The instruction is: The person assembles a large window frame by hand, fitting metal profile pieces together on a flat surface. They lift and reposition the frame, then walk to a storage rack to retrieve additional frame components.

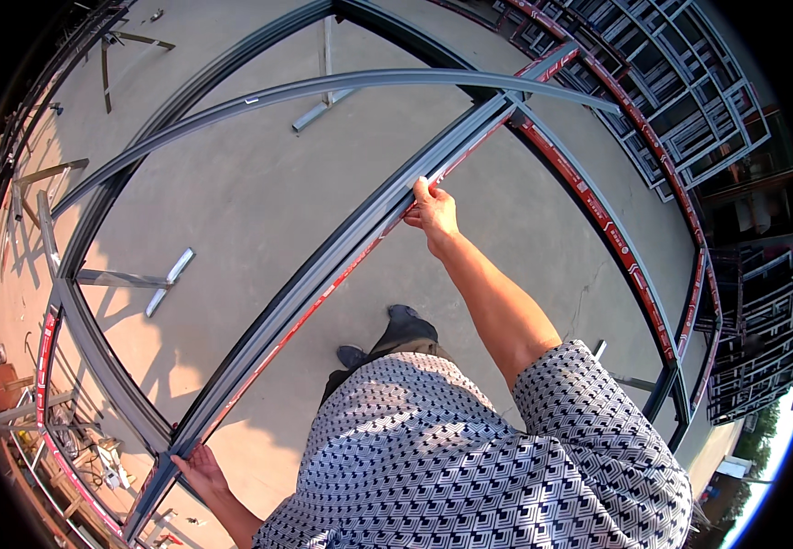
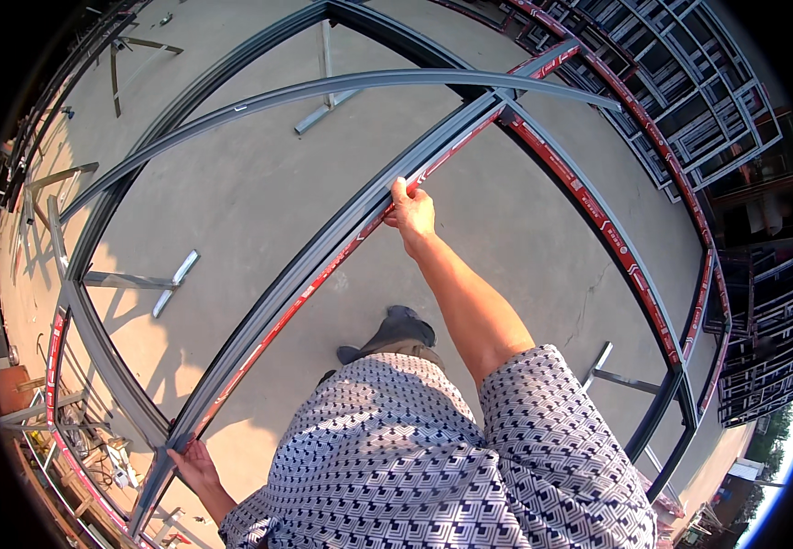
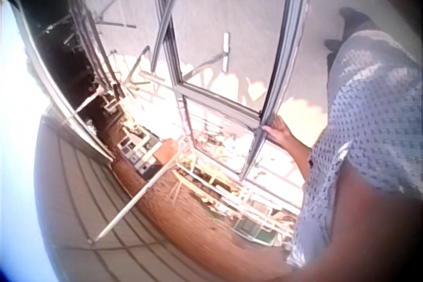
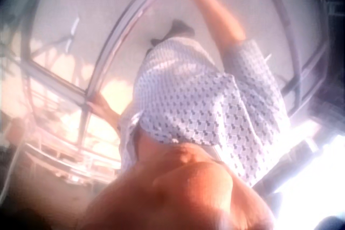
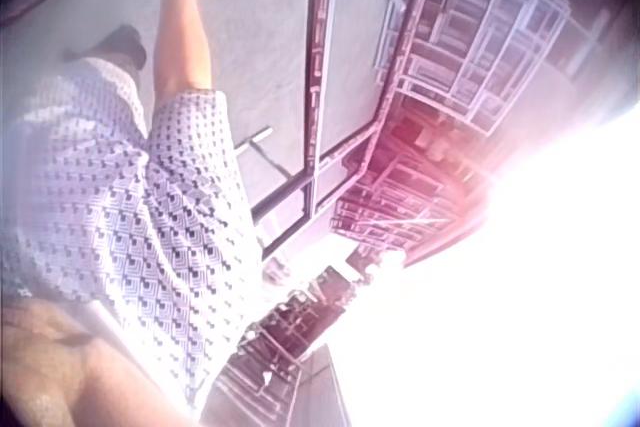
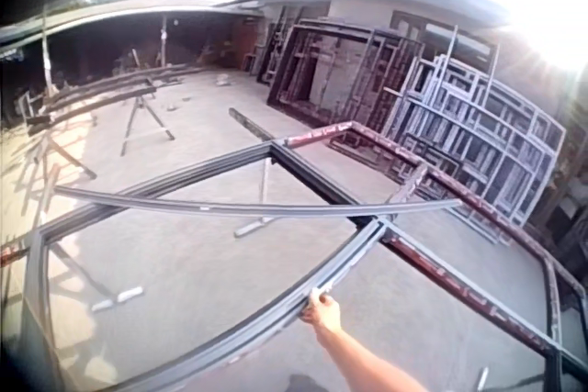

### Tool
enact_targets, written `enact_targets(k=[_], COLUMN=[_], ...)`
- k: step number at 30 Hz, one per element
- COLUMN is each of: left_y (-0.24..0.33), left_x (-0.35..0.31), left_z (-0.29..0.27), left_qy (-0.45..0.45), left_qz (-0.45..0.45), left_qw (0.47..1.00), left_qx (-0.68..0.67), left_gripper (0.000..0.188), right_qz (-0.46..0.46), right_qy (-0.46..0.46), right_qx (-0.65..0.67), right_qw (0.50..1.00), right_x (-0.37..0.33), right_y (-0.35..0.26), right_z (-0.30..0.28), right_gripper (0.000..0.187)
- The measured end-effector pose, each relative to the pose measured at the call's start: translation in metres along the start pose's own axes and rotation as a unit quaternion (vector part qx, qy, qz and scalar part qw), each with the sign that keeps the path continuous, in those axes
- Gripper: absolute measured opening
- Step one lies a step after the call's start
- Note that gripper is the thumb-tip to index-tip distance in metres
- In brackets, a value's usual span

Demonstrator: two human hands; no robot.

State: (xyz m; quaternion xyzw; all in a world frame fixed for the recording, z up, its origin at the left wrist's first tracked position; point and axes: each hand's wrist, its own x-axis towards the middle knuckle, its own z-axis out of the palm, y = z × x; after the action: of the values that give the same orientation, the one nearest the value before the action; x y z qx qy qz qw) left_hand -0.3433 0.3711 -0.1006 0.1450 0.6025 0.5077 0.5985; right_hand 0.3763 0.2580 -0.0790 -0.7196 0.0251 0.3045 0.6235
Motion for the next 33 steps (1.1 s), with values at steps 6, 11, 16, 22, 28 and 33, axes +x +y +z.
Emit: enact_targets(k=[6,11,16,22,28,33], left_y=[0.001,0.002,0.003,0.005,0.005,-0.003], left_x=[0.005,-0.003,-0.010,-0.004,0.001,-0.002], left_z=[-0.001,0.009,0.019,0.009,0.004,0.014], left_qy=[0.003,0.027,0.017,-0.032,-0.029,0.007], left_qz=[0.011,0.013,0.023,0.037,0.026,0.043], left_qw=[1.000,0.999,0.999,0.998,0.999,0.999], left_qx=[0.024,0.023,0.029,0.031,0.025,0.015], left_gripper=[0.062,0.064,0.064,0.058,0.057,0.058], right_qz=[0.006,0.013,0.014,0.028,0.034,0.047], right_qy=[0.014,0.015,-0.006,0.013,-0.009,-0.043], right_qx=[-0.015,-0.030,-0.013,-0.017,-0.013,-0.038], right_qw=[1.000,0.999,1.000,0.999,0.999,0.997], right_x=[0.000,-0.002,0.004,0.006,0.006,0.007], right_y=[-0.002,-0.004,0.004,0.004,0.002,-0.002], right_z=[0.007,0.008,0.005,0.013,0.009,0.008], right_gripper=[0.055,0.056,0.054,0.053,0.054,0.058])
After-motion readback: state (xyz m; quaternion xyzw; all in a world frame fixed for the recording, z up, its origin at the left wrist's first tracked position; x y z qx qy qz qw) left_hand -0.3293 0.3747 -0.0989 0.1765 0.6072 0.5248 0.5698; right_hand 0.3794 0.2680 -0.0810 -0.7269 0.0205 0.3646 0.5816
